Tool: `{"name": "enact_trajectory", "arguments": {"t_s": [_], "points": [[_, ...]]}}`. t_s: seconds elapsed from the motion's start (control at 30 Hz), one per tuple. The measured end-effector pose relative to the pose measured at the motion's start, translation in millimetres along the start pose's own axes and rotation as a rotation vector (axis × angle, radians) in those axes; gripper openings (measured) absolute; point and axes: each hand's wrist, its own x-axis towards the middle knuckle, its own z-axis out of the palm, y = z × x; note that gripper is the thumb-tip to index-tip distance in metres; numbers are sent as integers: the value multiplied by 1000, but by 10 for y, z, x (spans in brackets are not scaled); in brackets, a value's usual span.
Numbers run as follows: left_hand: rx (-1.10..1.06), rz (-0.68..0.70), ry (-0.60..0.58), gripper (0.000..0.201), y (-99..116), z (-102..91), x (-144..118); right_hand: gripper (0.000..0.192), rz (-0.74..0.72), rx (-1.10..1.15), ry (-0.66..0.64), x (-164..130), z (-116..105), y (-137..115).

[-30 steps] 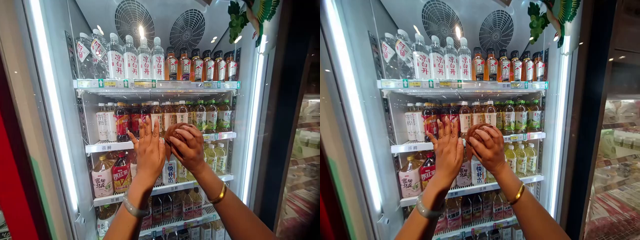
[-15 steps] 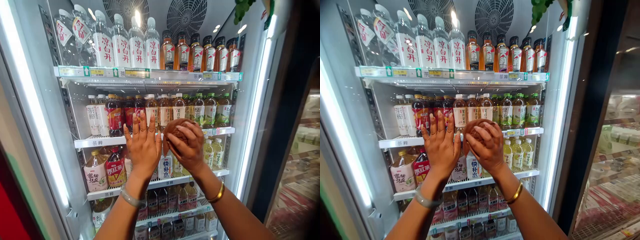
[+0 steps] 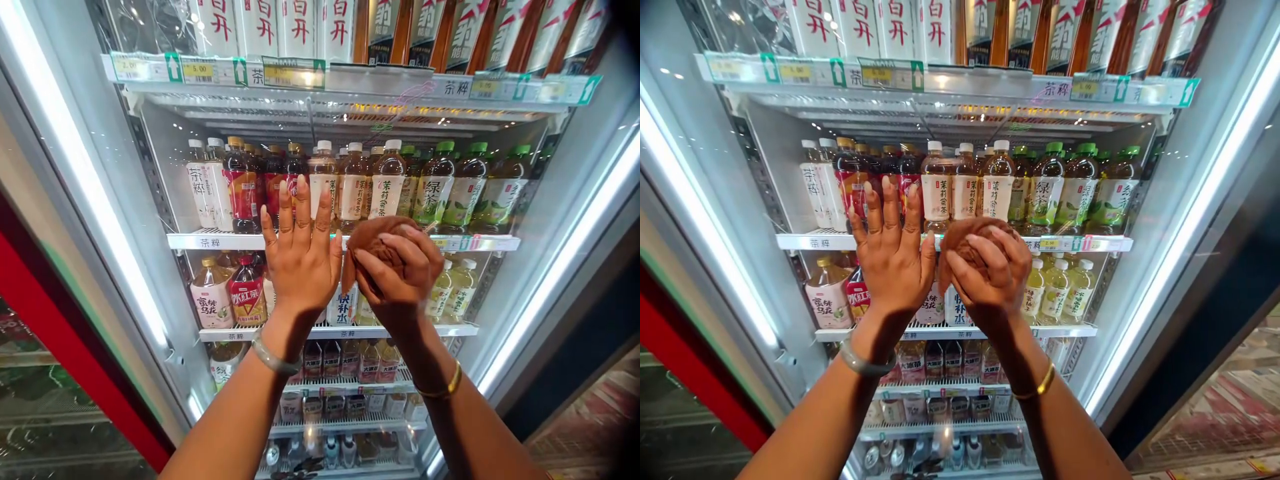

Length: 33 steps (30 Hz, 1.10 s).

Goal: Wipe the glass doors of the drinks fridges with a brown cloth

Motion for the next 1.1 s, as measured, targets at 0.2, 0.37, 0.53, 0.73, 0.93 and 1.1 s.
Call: {"name": "enact_trajectory", "arguments": {"t_s": [0.2, 0.37, 0.53, 0.73, 0.93, 1.1], "points": [[23, 22, 40, 77, 9, 30, -4, 25, 70, -70, 89, 302, 5, 289], [34, 0, -1, 70, 14, 5, 15, 23, 14, 17, 29, 304, 147, 23], [42, -20, -43, 66, 25, -6, 35, 30, -110, 64, -20, -46, -131, 304], [122, -6, -35, 65, -15, 56, 45, 21, -46, 16, 46, 343, -100, 608], [68, -9, -34, 73, -138, 166, 43, 36, -116, -4, -77, 194, -38, 209], [6, -24, -46, 68, -46, 20, 11, 17, -24, -32, -140, 30, -198, 372]]}}
